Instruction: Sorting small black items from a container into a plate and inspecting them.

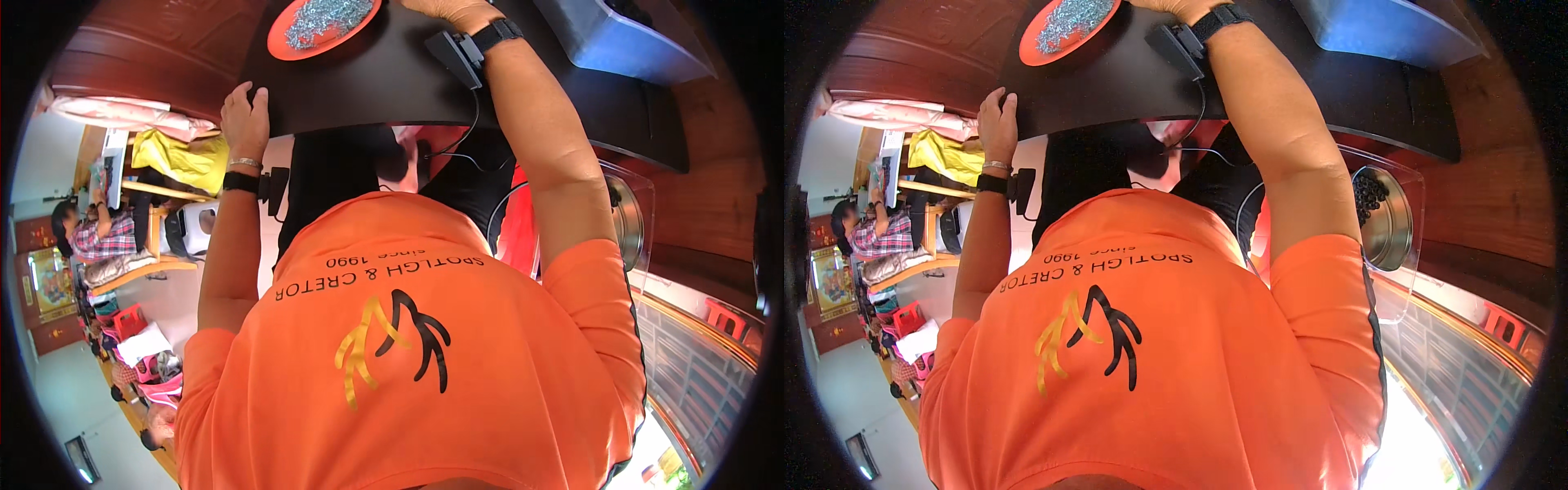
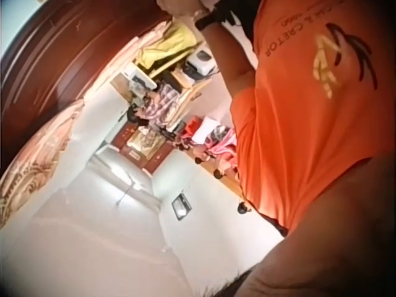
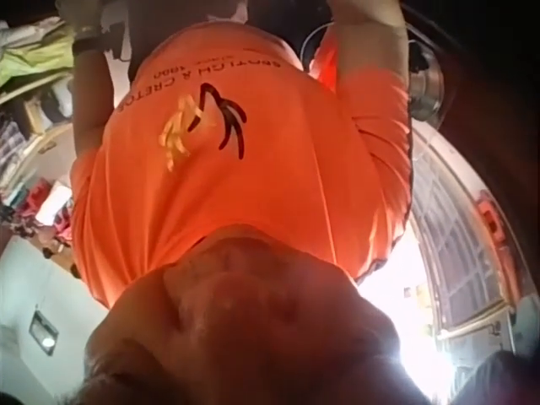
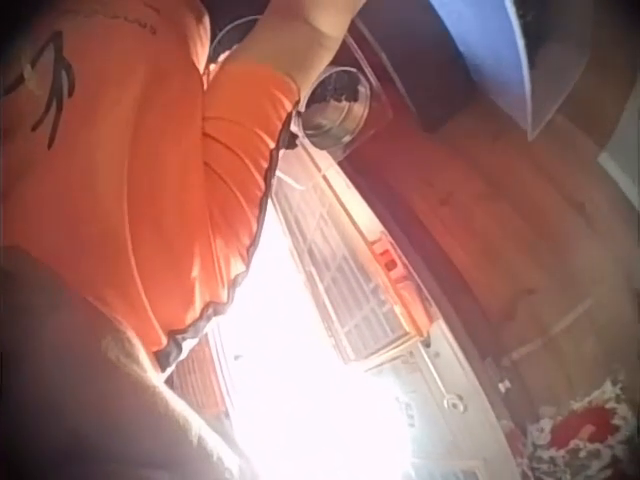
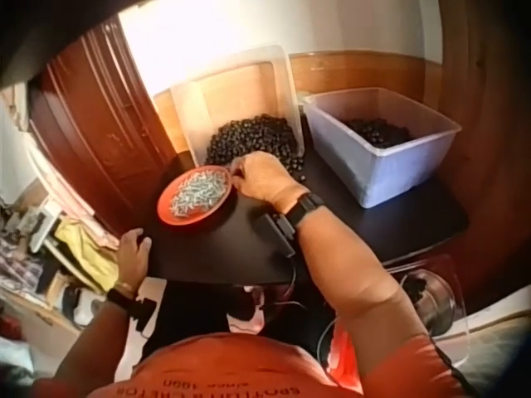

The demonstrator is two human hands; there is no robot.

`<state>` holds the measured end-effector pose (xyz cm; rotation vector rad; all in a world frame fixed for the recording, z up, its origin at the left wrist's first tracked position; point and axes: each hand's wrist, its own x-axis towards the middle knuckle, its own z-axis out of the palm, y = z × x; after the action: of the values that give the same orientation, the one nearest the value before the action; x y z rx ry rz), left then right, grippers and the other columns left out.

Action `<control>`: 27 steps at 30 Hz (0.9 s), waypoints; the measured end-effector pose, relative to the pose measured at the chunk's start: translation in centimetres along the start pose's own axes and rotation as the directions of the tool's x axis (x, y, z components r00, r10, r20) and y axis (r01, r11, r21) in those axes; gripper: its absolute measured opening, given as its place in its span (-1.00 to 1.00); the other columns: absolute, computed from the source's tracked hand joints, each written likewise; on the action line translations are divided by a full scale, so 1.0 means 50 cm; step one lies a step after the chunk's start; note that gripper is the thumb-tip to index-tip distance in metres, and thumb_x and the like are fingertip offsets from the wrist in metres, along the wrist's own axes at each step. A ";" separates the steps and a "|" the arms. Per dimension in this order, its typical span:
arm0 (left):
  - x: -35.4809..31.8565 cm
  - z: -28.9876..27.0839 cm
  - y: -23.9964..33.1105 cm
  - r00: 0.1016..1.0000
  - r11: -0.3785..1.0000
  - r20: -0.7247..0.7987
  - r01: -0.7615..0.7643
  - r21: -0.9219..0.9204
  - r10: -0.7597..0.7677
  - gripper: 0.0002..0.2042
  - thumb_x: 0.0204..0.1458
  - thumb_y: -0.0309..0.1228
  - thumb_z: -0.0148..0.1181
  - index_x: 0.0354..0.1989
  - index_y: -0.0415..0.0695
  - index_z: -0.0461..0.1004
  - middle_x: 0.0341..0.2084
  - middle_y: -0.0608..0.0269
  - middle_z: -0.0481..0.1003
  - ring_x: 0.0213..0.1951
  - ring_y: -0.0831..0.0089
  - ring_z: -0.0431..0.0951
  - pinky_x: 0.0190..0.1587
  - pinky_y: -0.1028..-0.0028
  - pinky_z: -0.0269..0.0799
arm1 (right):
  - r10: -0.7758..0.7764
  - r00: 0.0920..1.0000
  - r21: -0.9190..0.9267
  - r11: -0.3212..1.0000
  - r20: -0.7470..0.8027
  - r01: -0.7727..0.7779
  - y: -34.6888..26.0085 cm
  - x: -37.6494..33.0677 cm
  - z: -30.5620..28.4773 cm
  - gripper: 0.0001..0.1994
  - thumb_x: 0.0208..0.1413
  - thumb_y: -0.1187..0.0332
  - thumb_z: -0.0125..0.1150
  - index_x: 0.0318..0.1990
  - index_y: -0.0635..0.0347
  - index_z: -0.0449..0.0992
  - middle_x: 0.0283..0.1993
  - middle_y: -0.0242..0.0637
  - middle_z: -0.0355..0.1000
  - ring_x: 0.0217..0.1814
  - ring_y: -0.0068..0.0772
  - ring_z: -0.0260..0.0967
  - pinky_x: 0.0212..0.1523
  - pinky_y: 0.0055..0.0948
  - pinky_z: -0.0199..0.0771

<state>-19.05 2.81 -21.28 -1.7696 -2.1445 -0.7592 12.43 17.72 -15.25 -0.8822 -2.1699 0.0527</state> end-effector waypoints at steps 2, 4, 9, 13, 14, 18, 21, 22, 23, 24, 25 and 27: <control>-0.002 0.003 0.001 1.000 1.000 0.000 0.003 0.014 -0.003 -0.60 0.09 -0.16 -0.02 -0.05 -0.24 0.42 -0.07 -0.07 0.41 0.02 0.05 0.34 0.10 0.23 0.19 | -0.007 1.000 0.008 1.000 0.007 0.007 0.002 -0.002 -0.003 -0.79 -0.12 0.25 0.17 -0.37 0.14 0.59 -0.40 -0.05 0.49 -0.29 0.00 0.45 -0.20 -0.19 0.45; 0.000 0.008 0.001 1.000 1.000 0.004 -0.004 0.024 0.004 -0.61 0.10 -0.15 -0.03 -0.07 -0.22 0.43 -0.08 -0.06 0.42 0.01 0.05 0.35 0.09 0.23 0.20 | -0.004 1.000 0.011 1.000 0.011 0.004 0.001 -0.004 -0.008 -0.79 -0.12 0.25 0.17 -0.36 0.14 0.59 -0.40 -0.04 0.49 -0.29 0.00 0.45 -0.19 -0.19 0.45; -0.004 0.002 0.005 1.000 0.999 0.013 -0.015 0.049 0.014 -0.64 0.10 -0.17 -0.03 -0.12 -0.20 0.46 -0.12 0.00 0.44 -0.01 0.09 0.36 0.07 0.25 0.22 | 0.058 0.998 0.025 0.998 0.032 -0.058 -0.004 -0.006 -0.017 -0.80 -0.11 0.26 0.20 -0.37 0.16 0.59 -0.37 -0.03 0.49 -0.27 0.00 0.44 -0.18 -0.20 0.44; -0.011 -0.002 0.001 0.999 0.999 0.007 -0.039 0.029 0.039 -0.67 0.09 -0.21 0.00 -0.14 -0.21 0.46 -0.13 0.01 0.44 -0.02 0.10 0.36 0.06 0.25 0.22 | 0.037 0.999 0.040 0.998 0.032 -0.038 -0.013 -0.006 -0.014 -0.80 -0.10 0.25 0.21 -0.37 0.16 0.59 -0.38 -0.04 0.49 -0.27 -0.01 0.44 -0.19 -0.20 0.44; -0.010 0.000 0.001 0.999 0.999 0.006 -0.039 0.028 0.039 -0.67 0.09 -0.21 0.00 -0.14 -0.21 0.46 -0.13 0.01 0.44 -0.02 0.10 0.36 0.06 0.25 0.22 | 0.036 0.999 0.039 0.999 0.032 -0.038 -0.014 -0.006 -0.014 -0.80 -0.10 0.25 0.21 -0.37 0.16 0.59 -0.38 -0.04 0.49 -0.27 -0.01 0.44 -0.19 -0.20 0.44; -0.005 -0.001 -0.006 0.991 0.991 0.025 -0.130 0.037 0.129 -0.70 0.06 -0.24 0.05 -0.15 -0.19 0.45 -0.14 0.03 0.43 -0.03 0.08 0.36 0.04 0.21 0.22 | 0.064 0.995 0.043 0.997 0.076 -0.067 -0.011 -0.008 -0.009 -0.81 -0.09 0.26 0.20 -0.38 0.17 0.59 -0.39 -0.04 0.49 -0.28 -0.01 0.44 -0.20 -0.19 0.44; 0.011 -0.013 -0.016 0.964 0.968 0.090 -0.249 -0.026 0.251 -0.71 0.04 -0.27 0.08 -0.14 -0.18 0.43 -0.14 0.02 0.42 -0.04 0.06 0.35 0.03 0.16 0.21 | 0.035 0.999 0.083 0.996 0.016 -0.036 0.036 -0.024 0.025 -0.81 -0.09 0.28 0.19 -0.39 0.20 0.57 -0.40 -0.04 0.48 -0.29 0.00 0.44 -0.21 -0.18 0.43; 0.012 -0.025 -0.028 0.947 0.956 0.132 -0.283 -0.077 0.291 -0.71 0.04 -0.29 0.08 -0.13 -0.19 0.42 -0.14 0.00 0.40 -0.03 0.04 0.33 0.04 0.15 0.19 | 0.001 0.999 0.145 0.989 -0.037 0.005 0.009 -0.008 0.011 -0.81 -0.09 0.29 0.18 -0.39 0.21 0.56 -0.40 -0.03 0.48 -0.30 0.00 0.44 -0.21 -0.18 0.43; 0.009 -0.035 -0.035 0.932 0.947 0.167 -0.317 -0.058 0.323 -0.69 0.05 -0.30 0.08 -0.08 -0.19 0.40 -0.09 -0.01 0.37 0.00 0.03 0.30 0.07 0.15 0.17 | -0.013 1.000 0.049 0.999 0.027 0.012 -0.011 -0.014 -0.024 -0.84 -0.08 0.34 0.17 -0.38 0.22 0.54 -0.41 -0.07 0.47 -0.28 -0.04 0.42 -0.21 -0.22 0.42; 0.009 -0.043 -0.035 0.907 0.929 0.199 -0.367 -0.053 0.370 -0.67 0.05 -0.31 0.07 -0.03 -0.19 0.37 -0.05 -0.03 0.34 0.03 0.01 0.28 0.10 0.15 0.14 | 0.012 1.000 0.032 0.999 0.019 -0.013 -0.016 -0.023 -0.032 -0.84 -0.08 0.34 0.17 -0.38 0.22 0.54 -0.41 -0.07 0.47 -0.28 -0.04 0.42 -0.21 -0.22 0.42; 0.004 -0.046 -0.038 0.893 0.925 0.239 -0.374 -0.074 0.380 -0.62 0.07 -0.30 0.04 0.05 -0.19 0.32 0.02 -0.05 0.28 0.08 -0.02 0.23 0.14 0.14 0.10 | 0.030 0.999 -0.009 1.000 0.011 -0.030 -0.006 -0.028 -0.023 -0.86 -0.10 0.34 0.17 -0.39 0.19 0.53 -0.43 -0.14 0.47 -0.34 -0.08 0.43 -0.27 -0.23 0.45; -0.007 -0.062 -0.040 0.857 0.916 0.328 -0.389 -0.092 0.397 -0.53 0.09 -0.26 -0.01 0.16 -0.22 0.22 0.13 -0.10 0.18 0.16 -0.06 0.15 0.19 0.13 0.01 | 0.072 0.997 -0.052 0.996 -0.004 -0.072 0.003 -0.030 -0.014 -0.87 -0.11 0.33 0.18 -0.41 0.15 0.53 -0.45 -0.20 0.48 -0.39 -0.13 0.45 -0.32 -0.23 0.48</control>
<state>-21.30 0.57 -19.37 -2.3962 -1.8530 -0.3928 13.69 16.76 -15.77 -0.9893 -2.1454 0.0307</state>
